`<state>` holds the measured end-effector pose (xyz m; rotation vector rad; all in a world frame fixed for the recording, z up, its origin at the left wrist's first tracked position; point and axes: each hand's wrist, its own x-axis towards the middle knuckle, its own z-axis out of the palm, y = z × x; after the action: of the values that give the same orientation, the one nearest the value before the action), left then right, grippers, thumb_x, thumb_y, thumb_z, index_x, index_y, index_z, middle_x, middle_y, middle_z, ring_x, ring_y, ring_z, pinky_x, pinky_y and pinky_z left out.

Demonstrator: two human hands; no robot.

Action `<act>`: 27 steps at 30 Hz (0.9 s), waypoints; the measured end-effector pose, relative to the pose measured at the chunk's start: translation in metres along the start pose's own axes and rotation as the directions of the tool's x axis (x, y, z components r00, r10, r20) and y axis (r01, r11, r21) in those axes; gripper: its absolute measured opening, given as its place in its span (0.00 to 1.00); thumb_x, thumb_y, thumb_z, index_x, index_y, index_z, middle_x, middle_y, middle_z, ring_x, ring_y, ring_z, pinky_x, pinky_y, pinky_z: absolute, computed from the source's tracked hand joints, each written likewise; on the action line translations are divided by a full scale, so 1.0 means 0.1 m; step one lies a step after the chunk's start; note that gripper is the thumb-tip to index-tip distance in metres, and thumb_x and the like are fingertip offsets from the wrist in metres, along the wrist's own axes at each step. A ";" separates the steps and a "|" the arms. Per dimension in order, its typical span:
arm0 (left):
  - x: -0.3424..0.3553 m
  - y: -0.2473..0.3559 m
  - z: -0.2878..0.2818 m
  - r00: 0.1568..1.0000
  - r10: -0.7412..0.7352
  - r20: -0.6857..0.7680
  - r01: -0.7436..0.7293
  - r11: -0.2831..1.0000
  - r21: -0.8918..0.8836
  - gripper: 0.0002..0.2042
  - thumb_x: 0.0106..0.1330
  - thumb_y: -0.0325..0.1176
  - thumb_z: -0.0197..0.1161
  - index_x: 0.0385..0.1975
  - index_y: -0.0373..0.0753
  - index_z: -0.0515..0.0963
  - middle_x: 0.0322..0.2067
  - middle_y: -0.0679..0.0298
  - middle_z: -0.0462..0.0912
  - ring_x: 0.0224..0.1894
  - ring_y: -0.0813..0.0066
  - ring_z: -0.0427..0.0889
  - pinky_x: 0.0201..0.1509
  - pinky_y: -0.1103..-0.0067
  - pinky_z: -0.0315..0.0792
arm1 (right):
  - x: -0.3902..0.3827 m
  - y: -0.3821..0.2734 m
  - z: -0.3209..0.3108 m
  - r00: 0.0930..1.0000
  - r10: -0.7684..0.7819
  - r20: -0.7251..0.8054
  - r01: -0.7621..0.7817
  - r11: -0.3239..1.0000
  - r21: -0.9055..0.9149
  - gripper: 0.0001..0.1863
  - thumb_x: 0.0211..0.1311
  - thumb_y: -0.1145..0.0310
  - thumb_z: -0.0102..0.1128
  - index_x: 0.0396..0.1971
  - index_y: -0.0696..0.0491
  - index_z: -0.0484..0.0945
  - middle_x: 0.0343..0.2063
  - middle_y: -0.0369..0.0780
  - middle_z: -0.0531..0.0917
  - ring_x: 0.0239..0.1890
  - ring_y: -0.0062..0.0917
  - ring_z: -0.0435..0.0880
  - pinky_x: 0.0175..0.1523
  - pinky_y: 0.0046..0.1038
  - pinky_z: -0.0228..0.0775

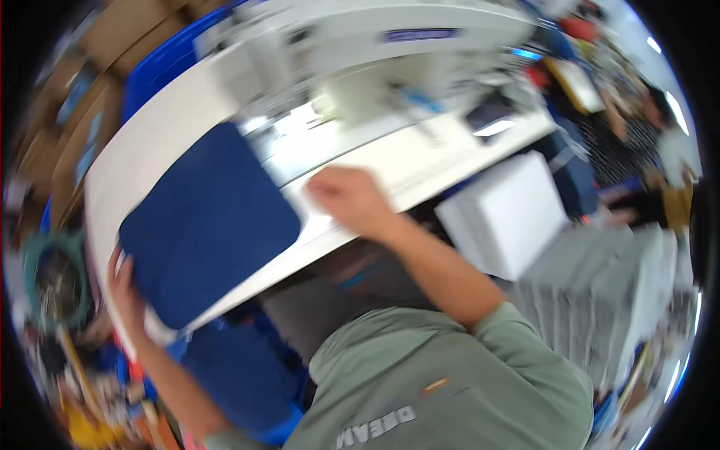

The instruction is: Sewing fabric and padding together to assemble protective laptop or tablet sleeves using an industrial sewing machine.

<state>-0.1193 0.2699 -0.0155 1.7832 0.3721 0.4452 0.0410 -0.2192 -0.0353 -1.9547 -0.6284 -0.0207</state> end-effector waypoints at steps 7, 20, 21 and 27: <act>0.18 -0.15 -0.13 0.990 -0.127 -0.068 0.139 0.967 0.216 0.19 0.79 0.43 0.61 0.51 0.28 0.79 0.47 0.55 0.85 0.46 0.70 0.82 0.55 0.78 0.77 | -0.26 -0.22 -0.07 0.992 -0.123 -0.031 0.121 0.992 -0.045 0.07 0.68 0.67 0.62 0.32 0.54 0.84 0.29 0.42 0.83 0.33 0.42 0.83 0.40 0.39 0.75; 0.14 -0.24 -0.13 0.995 -0.006 -0.103 0.035 0.958 0.284 0.17 0.80 0.41 0.59 0.51 0.29 0.78 0.42 0.56 0.85 0.40 0.68 0.81 0.48 0.74 0.77 | -2.14 -1.66 -3.08 0.828 0.209 -0.520 -0.513 0.656 -0.554 0.09 0.72 0.67 0.65 0.42 0.57 0.88 0.34 0.38 0.88 0.37 0.23 0.84 0.42 0.26 0.74; 0.17 -0.30 -0.19 0.995 -0.001 -0.096 0.028 0.959 0.281 0.17 0.80 0.41 0.59 0.51 0.29 0.78 0.42 0.56 0.85 0.40 0.68 0.81 0.48 0.74 0.77 | -2.25 -1.89 -3.23 0.756 0.180 -0.630 -0.582 0.625 -0.519 0.09 0.72 0.68 0.65 0.41 0.59 0.87 0.32 0.37 0.87 0.36 0.20 0.83 0.43 0.25 0.73; 0.19 -0.40 -0.19 0.978 0.099 -0.183 -0.040 0.953 0.300 0.21 0.81 0.41 0.58 0.63 0.30 0.74 0.52 0.50 0.86 0.50 0.62 0.85 0.58 0.72 0.77 | -2.90 -2.34 -3.75 0.652 0.046 -0.757 -0.749 0.196 -0.633 0.10 0.71 0.68 0.64 0.38 0.61 0.84 0.31 0.43 0.86 0.32 0.29 0.83 0.43 0.29 0.75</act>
<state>-0.1123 0.3048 -0.0481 2.0534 0.5374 0.6456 -0.2144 -0.5823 0.2521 -2.9851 0.6571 -0.8290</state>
